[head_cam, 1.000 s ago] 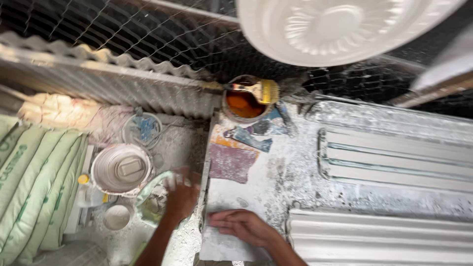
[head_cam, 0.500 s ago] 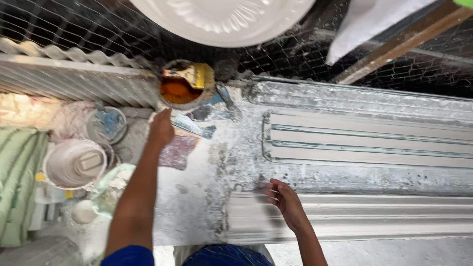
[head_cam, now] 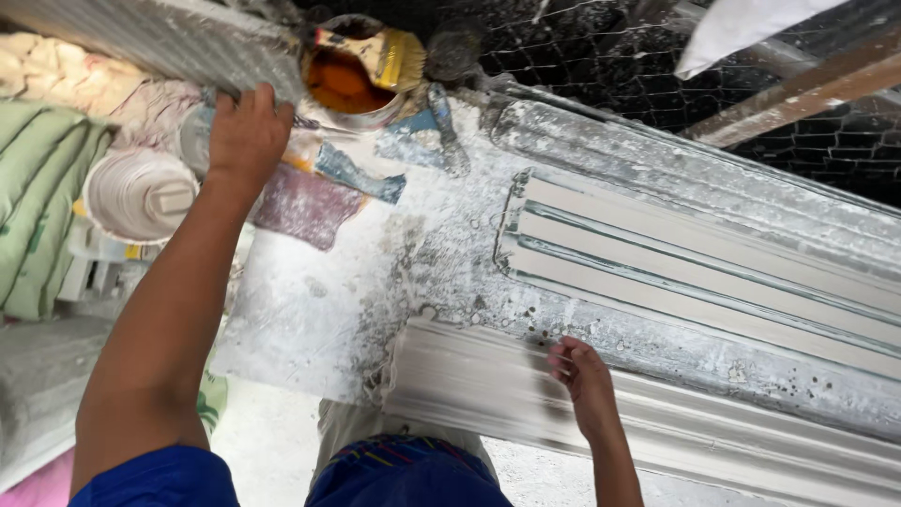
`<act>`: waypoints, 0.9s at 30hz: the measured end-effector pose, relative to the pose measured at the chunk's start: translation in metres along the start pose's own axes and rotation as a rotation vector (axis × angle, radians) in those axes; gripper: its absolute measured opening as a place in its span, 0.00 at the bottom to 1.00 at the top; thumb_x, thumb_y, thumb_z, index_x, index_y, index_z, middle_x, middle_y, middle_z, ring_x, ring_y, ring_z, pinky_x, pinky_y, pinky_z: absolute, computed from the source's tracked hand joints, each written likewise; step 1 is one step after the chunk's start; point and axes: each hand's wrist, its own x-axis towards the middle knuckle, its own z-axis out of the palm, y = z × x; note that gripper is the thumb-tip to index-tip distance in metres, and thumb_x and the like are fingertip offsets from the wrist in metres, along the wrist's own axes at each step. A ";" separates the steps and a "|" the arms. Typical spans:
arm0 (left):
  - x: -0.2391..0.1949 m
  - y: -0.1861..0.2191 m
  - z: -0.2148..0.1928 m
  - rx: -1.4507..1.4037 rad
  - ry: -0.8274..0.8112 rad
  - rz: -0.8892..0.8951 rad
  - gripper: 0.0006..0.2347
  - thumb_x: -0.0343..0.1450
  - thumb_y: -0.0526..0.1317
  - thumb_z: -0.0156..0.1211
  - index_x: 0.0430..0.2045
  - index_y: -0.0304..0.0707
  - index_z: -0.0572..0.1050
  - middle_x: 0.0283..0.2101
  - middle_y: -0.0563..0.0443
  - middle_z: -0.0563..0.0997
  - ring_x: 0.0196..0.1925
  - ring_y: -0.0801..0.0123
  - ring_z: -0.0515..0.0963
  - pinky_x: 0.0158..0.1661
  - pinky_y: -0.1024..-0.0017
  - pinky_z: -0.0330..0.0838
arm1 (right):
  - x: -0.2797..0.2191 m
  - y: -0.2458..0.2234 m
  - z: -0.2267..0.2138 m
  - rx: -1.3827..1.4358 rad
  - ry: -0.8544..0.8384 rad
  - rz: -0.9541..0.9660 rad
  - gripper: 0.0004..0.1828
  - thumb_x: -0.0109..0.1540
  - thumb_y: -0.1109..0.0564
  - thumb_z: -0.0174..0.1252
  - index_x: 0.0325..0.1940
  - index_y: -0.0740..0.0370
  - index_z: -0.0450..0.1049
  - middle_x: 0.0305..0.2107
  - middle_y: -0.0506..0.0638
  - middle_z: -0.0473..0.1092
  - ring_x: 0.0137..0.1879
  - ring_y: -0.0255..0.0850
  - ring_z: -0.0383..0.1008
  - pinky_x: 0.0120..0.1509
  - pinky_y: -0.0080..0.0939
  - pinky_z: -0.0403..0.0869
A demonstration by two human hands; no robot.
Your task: The person uses a small metal tool to scrape and smooth the surface of a long white gypsum cast placed on a workbench. They repeatedly run the tool along the grooves and edges of the cast to remove excess material and refine the finish.
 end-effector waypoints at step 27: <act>-0.357 0.080 -0.023 -0.815 -0.192 -0.798 0.29 0.70 0.39 0.49 0.69 0.33 0.60 0.63 0.36 0.69 0.65 0.45 0.69 0.62 0.46 0.67 | 0.002 0.121 0.472 -0.769 -0.766 0.034 0.23 0.71 0.42 0.46 0.38 0.64 0.72 0.23 0.47 0.70 0.21 0.36 0.67 0.24 0.40 0.66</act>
